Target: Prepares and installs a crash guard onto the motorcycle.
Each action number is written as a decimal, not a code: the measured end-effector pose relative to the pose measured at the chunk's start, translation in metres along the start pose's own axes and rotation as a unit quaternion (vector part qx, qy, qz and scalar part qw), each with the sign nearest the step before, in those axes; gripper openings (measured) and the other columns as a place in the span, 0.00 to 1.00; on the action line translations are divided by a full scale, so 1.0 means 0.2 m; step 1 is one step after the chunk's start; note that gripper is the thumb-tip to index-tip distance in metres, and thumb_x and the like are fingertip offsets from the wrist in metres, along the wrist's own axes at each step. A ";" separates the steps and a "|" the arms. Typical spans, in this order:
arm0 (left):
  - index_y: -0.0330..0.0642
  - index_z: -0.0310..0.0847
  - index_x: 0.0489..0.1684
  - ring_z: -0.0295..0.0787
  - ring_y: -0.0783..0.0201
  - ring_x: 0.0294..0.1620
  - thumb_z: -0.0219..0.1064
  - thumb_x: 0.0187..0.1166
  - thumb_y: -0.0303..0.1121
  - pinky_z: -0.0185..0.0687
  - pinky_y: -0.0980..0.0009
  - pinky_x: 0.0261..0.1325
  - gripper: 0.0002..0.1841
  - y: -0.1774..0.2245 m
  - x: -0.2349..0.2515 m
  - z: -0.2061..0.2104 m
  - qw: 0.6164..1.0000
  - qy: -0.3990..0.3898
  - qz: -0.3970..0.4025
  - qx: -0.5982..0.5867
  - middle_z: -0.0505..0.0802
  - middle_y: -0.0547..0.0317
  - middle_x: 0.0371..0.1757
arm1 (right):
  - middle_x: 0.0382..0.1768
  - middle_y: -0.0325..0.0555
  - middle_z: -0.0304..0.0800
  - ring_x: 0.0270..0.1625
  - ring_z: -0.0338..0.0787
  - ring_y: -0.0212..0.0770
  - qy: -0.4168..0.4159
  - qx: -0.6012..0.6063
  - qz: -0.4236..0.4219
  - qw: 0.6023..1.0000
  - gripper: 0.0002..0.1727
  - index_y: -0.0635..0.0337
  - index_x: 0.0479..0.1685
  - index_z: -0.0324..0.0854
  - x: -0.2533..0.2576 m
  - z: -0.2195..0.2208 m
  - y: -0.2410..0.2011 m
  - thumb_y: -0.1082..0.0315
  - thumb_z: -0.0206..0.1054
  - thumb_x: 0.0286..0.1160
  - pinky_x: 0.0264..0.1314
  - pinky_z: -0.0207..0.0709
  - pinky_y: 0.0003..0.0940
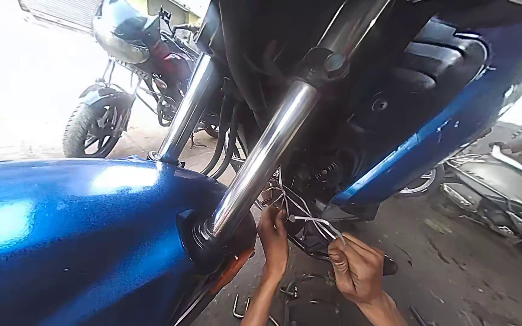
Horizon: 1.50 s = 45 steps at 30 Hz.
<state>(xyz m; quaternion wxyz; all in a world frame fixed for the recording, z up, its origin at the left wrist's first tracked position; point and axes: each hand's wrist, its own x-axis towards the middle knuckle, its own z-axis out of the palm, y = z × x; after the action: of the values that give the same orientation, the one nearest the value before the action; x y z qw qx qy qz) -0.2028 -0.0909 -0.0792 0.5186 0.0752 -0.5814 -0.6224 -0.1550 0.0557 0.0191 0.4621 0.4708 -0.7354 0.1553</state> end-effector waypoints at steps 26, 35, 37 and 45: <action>0.41 0.92 0.41 0.67 0.53 0.81 0.56 0.84 0.42 0.67 0.60 0.81 0.18 0.13 -0.05 -0.08 0.994 -0.058 -0.002 -0.087 0.75 0.40 0.78 | 0.16 0.42 0.75 0.22 0.79 0.39 0.000 -0.035 -0.026 0.999 0.34 0.54 0.17 0.74 -0.01 0.01 -0.01 0.45 0.43 0.93 0.22 0.68 0.31; 0.19 0.71 0.65 0.83 0.75 0.58 0.52 0.84 0.20 0.79 0.77 0.65 0.16 0.11 -0.04 -0.02 0.960 -0.092 -0.108 -0.241 0.86 0.52 0.59 | 0.21 0.39 0.87 0.30 0.89 0.39 0.015 -0.045 -0.020 0.999 0.26 0.53 0.19 0.82 -0.04 -0.01 -0.02 0.51 0.53 0.86 0.33 0.84 0.34; 0.18 0.70 0.65 0.86 0.73 0.59 0.55 0.81 0.18 0.83 0.73 0.66 0.17 0.02 0.01 -0.01 0.961 -0.087 -0.054 -0.258 0.87 0.54 0.60 | 0.21 0.40 0.86 0.29 0.89 0.40 0.003 -0.015 -0.020 1.000 0.26 0.54 0.20 0.84 -0.02 0.00 -0.02 0.52 0.55 0.87 0.32 0.83 0.35; 0.29 0.70 0.60 0.89 0.76 0.47 0.64 0.79 0.20 0.89 0.73 0.56 0.15 0.16 0.06 0.01 0.960 -0.023 -0.124 -0.249 0.87 0.65 0.48 | 0.17 0.41 0.81 0.24 0.84 0.42 -0.012 0.012 -0.034 0.999 0.25 0.56 0.20 0.83 -0.01 0.00 -0.02 0.55 0.56 0.87 0.26 0.76 0.36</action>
<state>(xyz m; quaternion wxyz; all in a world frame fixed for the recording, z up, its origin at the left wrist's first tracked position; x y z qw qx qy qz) -0.1913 -0.0914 -0.0471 0.4261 0.0012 -0.4060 -0.8085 -0.1516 0.0541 0.0167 0.4528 0.5024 -0.7226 0.1429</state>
